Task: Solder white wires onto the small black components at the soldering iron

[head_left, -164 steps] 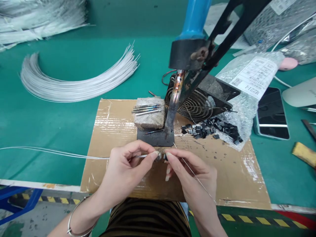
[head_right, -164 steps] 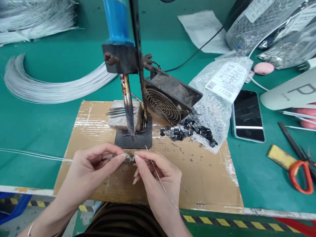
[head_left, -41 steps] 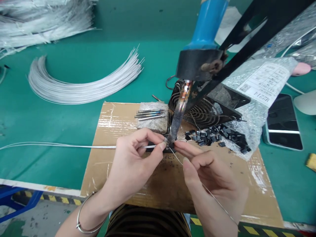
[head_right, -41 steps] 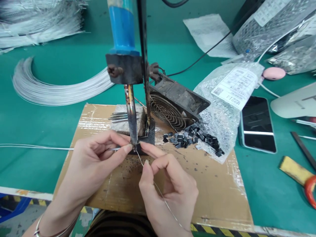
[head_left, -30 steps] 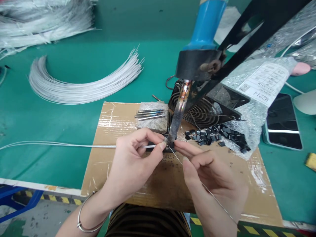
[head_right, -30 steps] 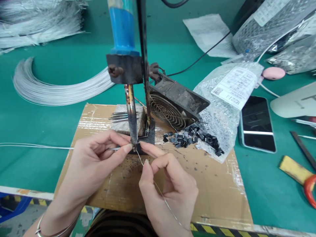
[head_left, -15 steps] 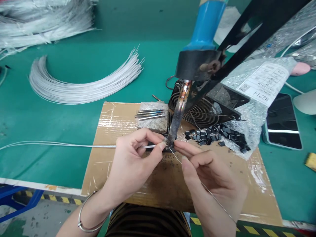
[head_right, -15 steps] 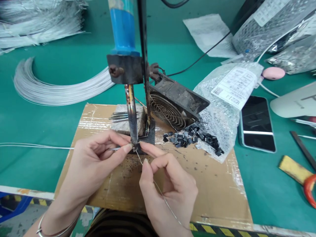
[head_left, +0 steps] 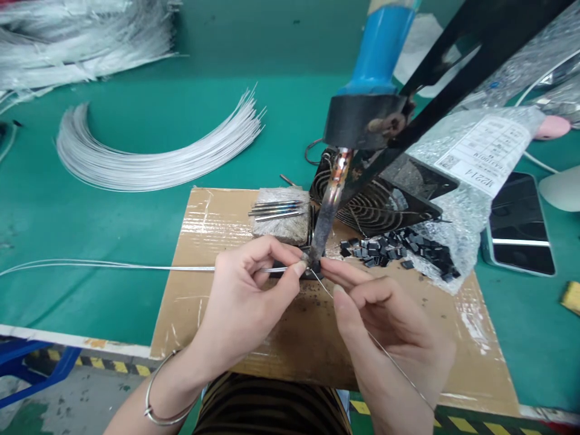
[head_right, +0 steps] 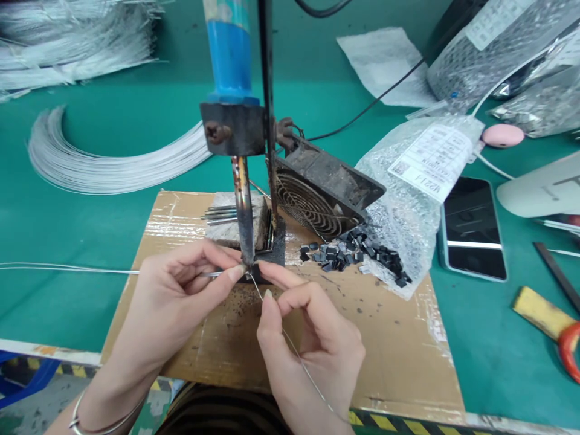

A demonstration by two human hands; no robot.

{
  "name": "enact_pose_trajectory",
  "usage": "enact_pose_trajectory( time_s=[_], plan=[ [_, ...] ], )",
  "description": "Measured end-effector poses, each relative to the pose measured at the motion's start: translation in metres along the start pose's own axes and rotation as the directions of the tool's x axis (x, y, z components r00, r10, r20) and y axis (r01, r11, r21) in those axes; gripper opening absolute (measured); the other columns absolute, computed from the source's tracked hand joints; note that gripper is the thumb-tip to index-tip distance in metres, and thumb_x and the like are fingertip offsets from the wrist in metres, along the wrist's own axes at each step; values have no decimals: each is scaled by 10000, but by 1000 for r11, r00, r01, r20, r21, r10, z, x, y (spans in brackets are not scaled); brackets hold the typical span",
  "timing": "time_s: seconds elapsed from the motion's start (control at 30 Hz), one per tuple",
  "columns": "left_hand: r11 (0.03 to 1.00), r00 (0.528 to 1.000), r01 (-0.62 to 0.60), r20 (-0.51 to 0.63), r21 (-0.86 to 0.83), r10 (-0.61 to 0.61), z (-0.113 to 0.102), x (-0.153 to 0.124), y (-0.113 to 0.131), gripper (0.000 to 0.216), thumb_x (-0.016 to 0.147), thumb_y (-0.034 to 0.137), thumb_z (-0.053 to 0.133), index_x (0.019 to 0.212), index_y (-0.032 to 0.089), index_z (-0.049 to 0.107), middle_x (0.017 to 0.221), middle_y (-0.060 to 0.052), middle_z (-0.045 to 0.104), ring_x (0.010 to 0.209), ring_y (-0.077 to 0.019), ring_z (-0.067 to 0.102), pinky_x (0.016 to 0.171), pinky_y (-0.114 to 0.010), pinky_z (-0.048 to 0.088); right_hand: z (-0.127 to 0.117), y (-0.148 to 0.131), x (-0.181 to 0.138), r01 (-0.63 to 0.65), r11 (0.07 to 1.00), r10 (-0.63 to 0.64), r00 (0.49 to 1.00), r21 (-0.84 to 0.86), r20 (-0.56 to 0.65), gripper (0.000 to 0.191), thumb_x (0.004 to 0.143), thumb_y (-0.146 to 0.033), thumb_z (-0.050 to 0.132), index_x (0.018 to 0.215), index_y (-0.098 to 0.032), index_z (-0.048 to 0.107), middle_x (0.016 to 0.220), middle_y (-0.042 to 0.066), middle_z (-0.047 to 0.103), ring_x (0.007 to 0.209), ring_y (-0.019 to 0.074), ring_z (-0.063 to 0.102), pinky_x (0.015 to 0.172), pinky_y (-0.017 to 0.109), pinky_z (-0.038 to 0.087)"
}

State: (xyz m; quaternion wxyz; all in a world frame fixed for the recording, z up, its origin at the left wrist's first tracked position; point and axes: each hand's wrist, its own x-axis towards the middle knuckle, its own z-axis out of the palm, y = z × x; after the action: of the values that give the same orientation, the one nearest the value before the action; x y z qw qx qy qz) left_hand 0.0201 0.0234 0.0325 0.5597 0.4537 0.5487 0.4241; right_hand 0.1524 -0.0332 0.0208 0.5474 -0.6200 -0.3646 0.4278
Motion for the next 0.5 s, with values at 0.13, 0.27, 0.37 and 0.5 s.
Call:
enact_pose_trajectory(
  time_s=[0.13, 0.27, 0.37, 0.5],
  plan=[
    [1000, 1000, -2, 3, 3, 2, 0, 0, 0, 151, 798, 63, 744, 702, 177, 720, 804, -13, 817, 761, -99, 740, 679, -131, 554, 0, 1, 0, 0, 1000, 0, 1000, 1, 5, 234, 935, -176, 732, 736, -244, 629, 1144, 24, 850, 1008, 170, 823, 932, 249, 632],
    [1000, 1000, 3, -6, 13, -3, -1, 0, -2, 156, 799, 63, 745, 698, 178, 717, 804, -14, 816, 751, -103, 733, 664, -140, 546, 0, 1, 0, -5, 1000, 5, 1000, -1, 1, 236, 939, -193, 735, 732, -236, 629, 1137, 48, 851, 1014, 195, 825, 927, 279, 643],
    [1000, 1000, 7, -9, 16, -7, -1, 1, -3, 160, 794, 61, 745, 692, 179, 711, 799, -12, 813, 745, -103, 730, 663, -141, 545, 0, 2, 0, -1, 1000, 1, 1000, 10, 1, 234, 942, -206, 739, 734, -234, 636, 1136, 50, 851, 1016, 191, 824, 945, 277, 637],
    [1000, 1000, 4, 4, 21, -4, 0, 1, -2, 163, 801, 59, 738, 692, 176, 709, 800, -14, 812, 743, -99, 729, 653, -136, 541, 0, 3, 0, 3, 1000, -3, 1000, 22, 0, 216, 940, -188, 741, 750, -237, 649, 1136, 30, 853, 983, 165, 826, 935, 241, 631]
  ],
)
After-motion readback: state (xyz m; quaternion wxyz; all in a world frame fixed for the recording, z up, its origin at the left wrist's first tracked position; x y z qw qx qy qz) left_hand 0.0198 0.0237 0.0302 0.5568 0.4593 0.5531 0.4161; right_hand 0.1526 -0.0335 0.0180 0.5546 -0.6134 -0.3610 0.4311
